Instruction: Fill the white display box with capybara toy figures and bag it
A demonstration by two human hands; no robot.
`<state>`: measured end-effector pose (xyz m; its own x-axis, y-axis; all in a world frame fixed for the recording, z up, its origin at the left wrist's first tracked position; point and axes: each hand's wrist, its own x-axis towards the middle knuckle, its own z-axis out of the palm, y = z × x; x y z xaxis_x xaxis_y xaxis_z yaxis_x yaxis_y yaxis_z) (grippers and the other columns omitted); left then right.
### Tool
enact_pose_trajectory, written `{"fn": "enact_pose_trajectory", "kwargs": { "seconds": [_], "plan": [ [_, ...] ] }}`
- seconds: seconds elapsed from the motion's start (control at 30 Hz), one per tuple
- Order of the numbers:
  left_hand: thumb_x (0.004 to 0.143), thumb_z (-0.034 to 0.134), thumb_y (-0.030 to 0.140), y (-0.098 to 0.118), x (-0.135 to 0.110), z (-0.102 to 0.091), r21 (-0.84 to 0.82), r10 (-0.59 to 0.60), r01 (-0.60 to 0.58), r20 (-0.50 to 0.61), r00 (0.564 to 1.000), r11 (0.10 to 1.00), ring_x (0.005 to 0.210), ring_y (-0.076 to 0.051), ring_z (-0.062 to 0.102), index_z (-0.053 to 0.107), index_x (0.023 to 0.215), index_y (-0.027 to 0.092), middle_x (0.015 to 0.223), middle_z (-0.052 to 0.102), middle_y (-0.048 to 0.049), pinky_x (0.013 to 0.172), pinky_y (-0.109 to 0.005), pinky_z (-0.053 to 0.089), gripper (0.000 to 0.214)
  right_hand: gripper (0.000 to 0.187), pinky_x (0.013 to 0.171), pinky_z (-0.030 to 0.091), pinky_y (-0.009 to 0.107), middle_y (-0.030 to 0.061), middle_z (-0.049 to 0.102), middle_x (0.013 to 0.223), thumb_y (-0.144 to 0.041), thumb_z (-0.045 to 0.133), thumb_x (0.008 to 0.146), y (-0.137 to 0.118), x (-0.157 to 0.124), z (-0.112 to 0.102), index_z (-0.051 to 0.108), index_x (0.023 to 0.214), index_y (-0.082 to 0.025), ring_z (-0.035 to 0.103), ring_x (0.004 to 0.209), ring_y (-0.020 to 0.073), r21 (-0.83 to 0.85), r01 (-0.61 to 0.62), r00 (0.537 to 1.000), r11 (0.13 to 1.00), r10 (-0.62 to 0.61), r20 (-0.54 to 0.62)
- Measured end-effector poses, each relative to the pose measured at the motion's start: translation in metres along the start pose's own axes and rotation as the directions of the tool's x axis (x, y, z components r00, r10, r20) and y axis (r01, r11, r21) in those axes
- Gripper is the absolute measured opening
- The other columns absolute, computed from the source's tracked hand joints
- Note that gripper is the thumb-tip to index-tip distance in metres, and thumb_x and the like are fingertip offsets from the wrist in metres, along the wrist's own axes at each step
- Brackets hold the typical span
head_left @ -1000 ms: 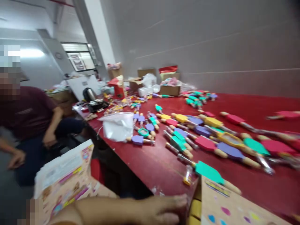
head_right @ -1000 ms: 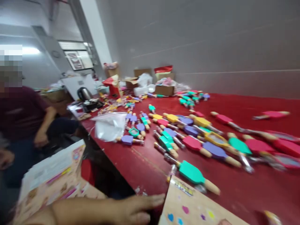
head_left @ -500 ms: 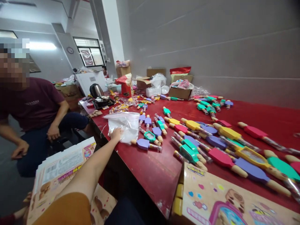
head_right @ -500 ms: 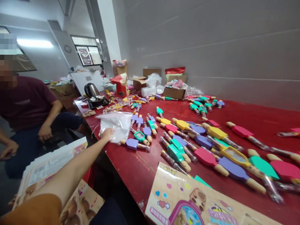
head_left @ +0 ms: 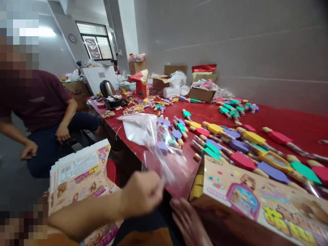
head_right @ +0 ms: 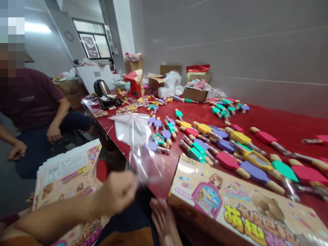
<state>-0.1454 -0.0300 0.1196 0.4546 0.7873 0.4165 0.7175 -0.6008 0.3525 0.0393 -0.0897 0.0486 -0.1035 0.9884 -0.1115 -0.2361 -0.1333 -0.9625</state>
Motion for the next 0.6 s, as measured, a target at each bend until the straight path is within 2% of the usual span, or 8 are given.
{"fn": "enact_pose_trajectory", "kwargs": {
  "seconds": [0.13,0.23,0.3,0.37,0.43,0.47,0.53,0.6],
  "plan": [
    [0.083,0.055,0.030,0.045,-0.055,0.018,-0.231,0.305,-0.234,0.355,0.884,0.944,0.054,-0.011,0.053,0.057,0.072,0.017,0.067,0.061,-0.0003,0.049,-0.021,0.038,0.017,0.051,0.073,0.052,0.033,0.0053,0.065,0.094,-0.053,0.073,0.064,0.002,0.012,0.027,0.060,0.102,-0.022,0.062,0.083,0.0222,0.087,-0.083,0.996,0.993,0.086,-0.030],
    [0.087,0.053,0.022,0.026,-0.054,-0.010,-0.442,0.203,-0.202,-0.045,0.978,0.874,0.066,-0.009,0.056,0.054,0.080,0.019,0.072,0.059,0.0011,0.060,-0.018,0.044,0.007,0.033,0.056,0.049,0.023,0.0039,0.065,0.075,-0.048,0.070,0.070,-0.009,0.003,0.026,0.067,0.084,-0.019,0.060,0.063,0.0156,0.001,-0.023,0.990,1.000,0.023,-0.137],
    [0.080,0.063,0.020,0.001,-0.043,-0.034,-0.454,-0.031,-0.204,-0.457,0.889,0.867,0.079,-0.010,0.056,0.053,0.088,0.021,0.084,0.057,0.0001,0.071,-0.020,0.046,0.013,0.025,0.052,0.047,0.019,0.0033,0.065,0.070,-0.046,0.068,0.072,-0.019,-0.008,0.020,0.070,0.076,-0.022,0.059,0.060,0.0138,-0.090,0.144,0.973,0.985,-0.158,-0.166],
    [0.059,0.082,0.034,-0.022,-0.029,-0.053,-0.503,-0.124,-0.179,-0.510,0.851,0.845,0.098,-0.016,0.055,0.051,0.105,0.022,0.103,0.056,-0.0039,0.086,-0.028,0.046,0.056,0.018,0.050,0.047,0.017,0.0017,0.066,0.066,-0.043,0.067,0.075,-0.029,-0.017,0.015,0.071,0.073,-0.025,0.059,0.056,0.0122,-0.172,0.312,0.933,0.934,-0.335,-0.128],
    [0.047,0.085,0.047,-0.034,-0.016,-0.065,-0.672,-0.156,0.015,-0.150,0.976,0.740,0.101,-0.021,0.057,0.046,0.114,0.021,0.107,0.058,-0.0077,0.090,-0.035,0.046,0.081,0.016,0.047,0.046,0.016,-0.0001,0.064,0.061,-0.041,0.065,0.078,-0.036,-0.022,0.011,0.070,0.070,-0.027,0.058,0.051,0.0110,-0.250,0.428,0.887,0.869,-0.456,-0.067],
    [0.051,0.082,0.050,-0.036,-0.010,-0.069,-0.723,-0.160,0.190,0.111,0.981,0.664,0.092,-0.020,0.061,0.048,0.111,0.019,0.098,0.062,-0.0074,0.085,-0.035,0.049,0.076,0.017,0.046,0.046,0.016,-0.0006,0.064,0.060,-0.039,0.063,0.080,-0.038,-0.023,0.010,0.069,0.071,-0.027,0.058,0.050,0.0110,-0.302,0.462,0.867,0.834,-0.496,-0.044],
    [0.063,0.074,0.051,-0.037,-0.004,-0.075,-0.674,-0.192,0.522,0.503,0.843,0.523,0.064,-0.014,0.063,0.055,0.092,0.015,0.072,0.064,-0.0028,0.063,-0.027,0.052,0.049,0.014,0.051,0.048,0.020,0.0013,0.066,0.070,-0.035,0.059,0.083,-0.037,-0.023,0.007,0.067,0.081,-0.024,0.061,0.058,0.0135,-0.475,0.483,0.820,0.735,-0.570,-0.047],
    [0.069,0.069,0.050,-0.039,-0.006,-0.080,-0.603,-0.340,0.684,0.595,0.728,0.410,0.045,-0.009,0.055,0.053,0.074,0.014,0.056,0.060,0.0005,0.045,-0.018,0.043,0.039,0.019,0.064,0.052,0.028,0.0074,0.065,0.086,-0.033,0.060,0.082,-0.032,-0.024,0.007,0.063,0.096,-0.020,0.062,0.076,0.0192,-0.704,0.462,0.710,0.539,-0.701,-0.071]
  ]
}}
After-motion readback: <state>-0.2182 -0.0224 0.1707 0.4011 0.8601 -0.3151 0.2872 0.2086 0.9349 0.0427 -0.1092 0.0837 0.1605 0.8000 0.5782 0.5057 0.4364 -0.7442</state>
